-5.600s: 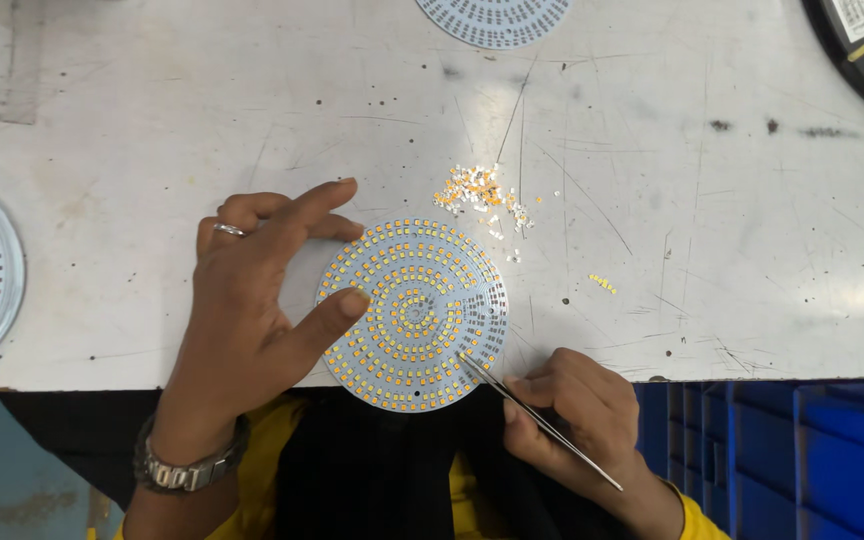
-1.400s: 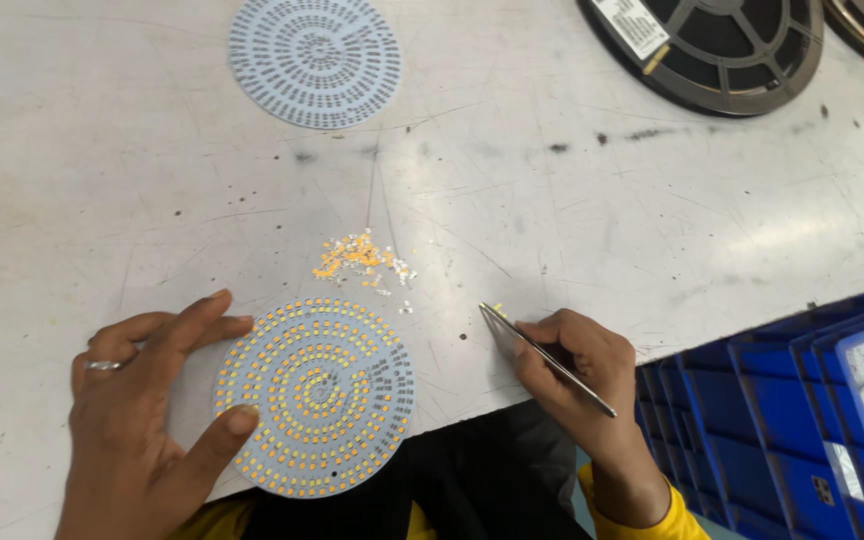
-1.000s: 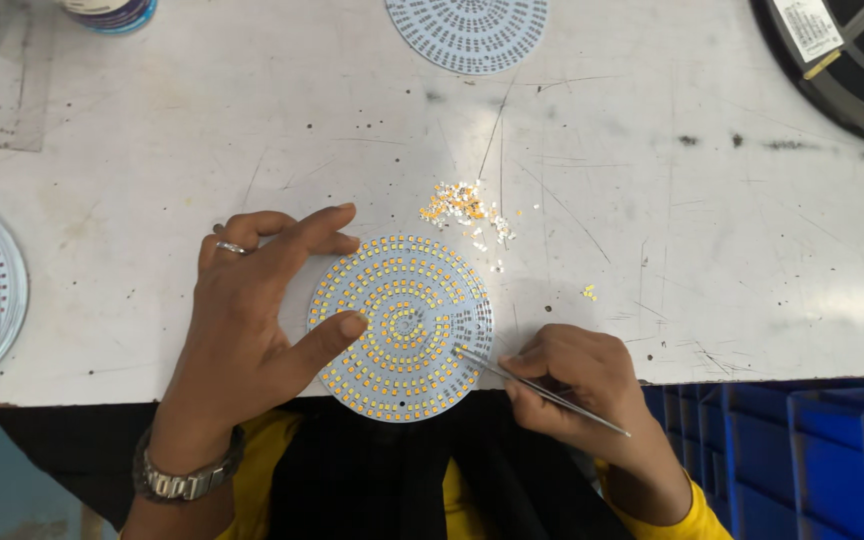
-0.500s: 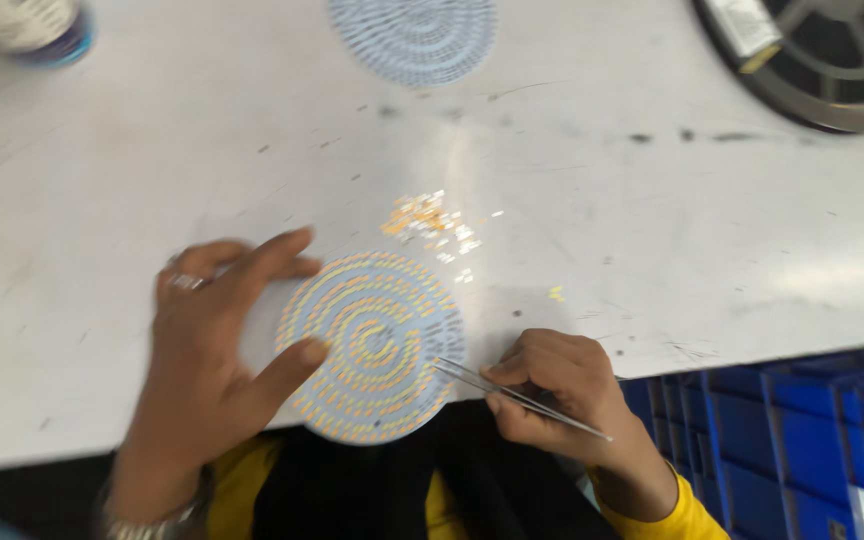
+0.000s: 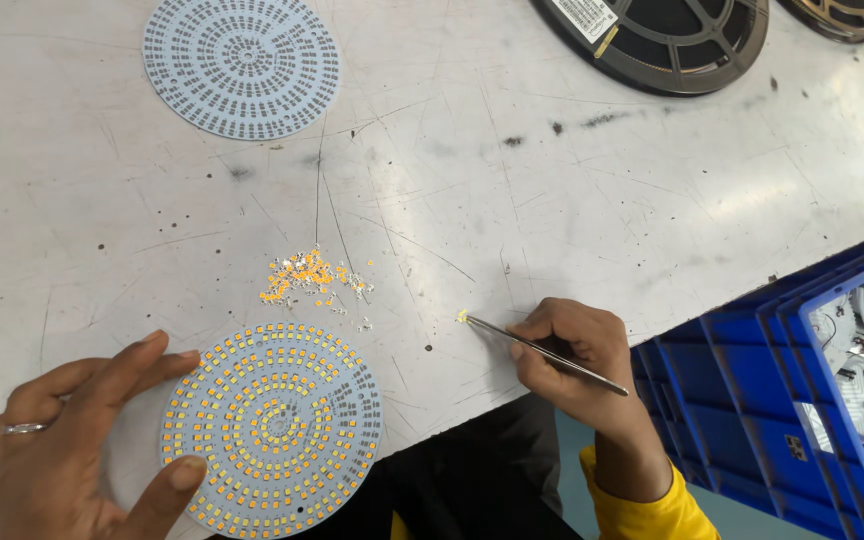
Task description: The person uses tweezers to pick up small yellow and white LED components from a pile on the table and places them into empty slots on a circular LED board. The person rotates the board as needed to reach different sections while continuing to place components one by one.
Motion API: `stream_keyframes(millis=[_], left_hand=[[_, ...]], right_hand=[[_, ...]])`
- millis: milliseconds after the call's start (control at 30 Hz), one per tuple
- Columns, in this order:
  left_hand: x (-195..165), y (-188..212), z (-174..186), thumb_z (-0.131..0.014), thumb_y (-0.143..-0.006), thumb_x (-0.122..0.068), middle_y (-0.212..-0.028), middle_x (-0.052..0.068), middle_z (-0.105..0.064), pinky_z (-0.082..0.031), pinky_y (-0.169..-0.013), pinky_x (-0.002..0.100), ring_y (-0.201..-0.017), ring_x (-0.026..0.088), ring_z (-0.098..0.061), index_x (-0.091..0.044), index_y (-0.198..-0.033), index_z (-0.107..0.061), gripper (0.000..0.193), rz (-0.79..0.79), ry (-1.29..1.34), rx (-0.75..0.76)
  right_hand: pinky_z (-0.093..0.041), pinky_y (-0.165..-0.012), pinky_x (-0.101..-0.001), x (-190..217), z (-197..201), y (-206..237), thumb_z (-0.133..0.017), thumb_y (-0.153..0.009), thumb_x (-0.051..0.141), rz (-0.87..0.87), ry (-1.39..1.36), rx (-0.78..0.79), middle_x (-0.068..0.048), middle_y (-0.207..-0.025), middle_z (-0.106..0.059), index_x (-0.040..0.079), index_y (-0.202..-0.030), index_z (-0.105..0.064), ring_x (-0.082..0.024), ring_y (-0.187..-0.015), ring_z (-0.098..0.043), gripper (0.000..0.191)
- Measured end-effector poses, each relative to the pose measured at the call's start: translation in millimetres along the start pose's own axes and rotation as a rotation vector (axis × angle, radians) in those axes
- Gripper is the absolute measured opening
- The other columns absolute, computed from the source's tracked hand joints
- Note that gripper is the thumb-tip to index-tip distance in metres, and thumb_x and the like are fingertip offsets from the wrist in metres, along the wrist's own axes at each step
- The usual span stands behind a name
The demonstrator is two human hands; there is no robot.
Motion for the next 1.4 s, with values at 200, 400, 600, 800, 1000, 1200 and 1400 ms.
stream_keyframes(millis=[200,400,600,800,1000,1200,1400], left_hand=[[4,5,-1,-0.057,-0.088,-0.068,-0.119,-0.002,-0.070,-0.024,-0.122,0.042,-0.130,0.020,-0.050,-0.008,-0.145,-0.053,0.083,0.006,-0.086,0.012],[1,5,0,-0.056,-0.090,-0.069,-0.118,-0.002,-0.070,-0.026,-0.122,0.041,-0.130,0.019,-0.050,-0.008,-0.143,-0.054,0.081,0.003,-0.068,-0.003],[-10,-2,3,-0.058,-0.089,-0.066,-0.119,-0.001,-0.071,-0.027,-0.121,0.040,-0.128,0.019,-0.050,-0.007,-0.143,-0.055,0.081,0.004,-0.040,-0.015],[-29,-9,10,-0.067,-0.081,-0.049,-0.124,0.003,-0.072,-0.028,-0.116,0.045,-0.125,0.027,-0.053,-0.006,-0.143,-0.055,0.076,0.011,-0.014,-0.029],[-40,-12,12,-0.071,-0.085,-0.047,-0.123,0.002,-0.074,-0.031,-0.109,0.044,-0.123,0.027,-0.053,-0.009,-0.144,-0.057,0.071,-0.014,0.026,-0.083],[-41,-14,10,-0.070,-0.088,-0.053,-0.119,0.000,-0.077,-0.031,-0.109,0.043,-0.121,0.024,-0.054,-0.010,-0.144,-0.059,0.071,0.003,0.054,-0.093],[-40,-13,10,-0.069,-0.088,-0.053,-0.119,0.000,-0.077,-0.031,-0.109,0.044,-0.122,0.024,-0.053,-0.010,-0.144,-0.059,0.071,-0.003,0.052,-0.092]], right_hand=[[-0.035,-0.046,-0.0234,8,-5,-4,-0.076,-0.077,0.008,0.083,-0.001,0.029,-0.001,-0.063,-0.059,0.001,-0.081,-0.069,-0.006,-0.051,-0.050,0.010],[-0.037,-0.048,-0.0236,9,-3,-2,-0.076,-0.079,0.008,0.064,-0.049,0.020,-0.003,-0.066,-0.062,0.001,-0.084,-0.071,-0.007,-0.053,-0.052,0.010],[-0.036,-0.046,-0.0235,5,-5,-4,-0.079,-0.077,0.008,0.037,0.019,0.043,-0.002,-0.065,-0.064,0.001,-0.085,-0.074,-0.007,-0.050,-0.052,0.012],[-0.038,-0.049,-0.0251,14,-5,-1,-0.075,-0.079,0.006,-0.003,-0.137,0.075,-0.003,-0.068,-0.063,0.000,-0.086,-0.071,-0.009,-0.054,-0.054,0.010],[-0.044,-0.049,-0.0269,49,-46,-6,-0.080,-0.077,0.010,0.205,-0.230,0.386,-0.003,-0.067,-0.067,0.004,-0.083,-0.072,-0.013,-0.054,-0.060,0.011],[-0.047,-0.052,-0.0279,67,-62,-18,-0.078,-0.078,0.007,0.281,-0.202,0.473,-0.004,-0.069,-0.066,0.003,-0.086,-0.072,-0.016,-0.058,-0.063,0.011],[-0.048,-0.053,-0.0286,69,-64,-18,-0.078,-0.078,0.007,0.282,-0.180,0.462,-0.005,-0.070,-0.065,0.003,-0.085,-0.071,-0.016,-0.058,-0.064,0.011]])
Point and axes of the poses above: each hand's wrist, its own y-axis away from the middle knuckle, its own z-axis out of the back of the hand, x = y × z, the point moved 5 cm from there along -y, towards the middle knuckle
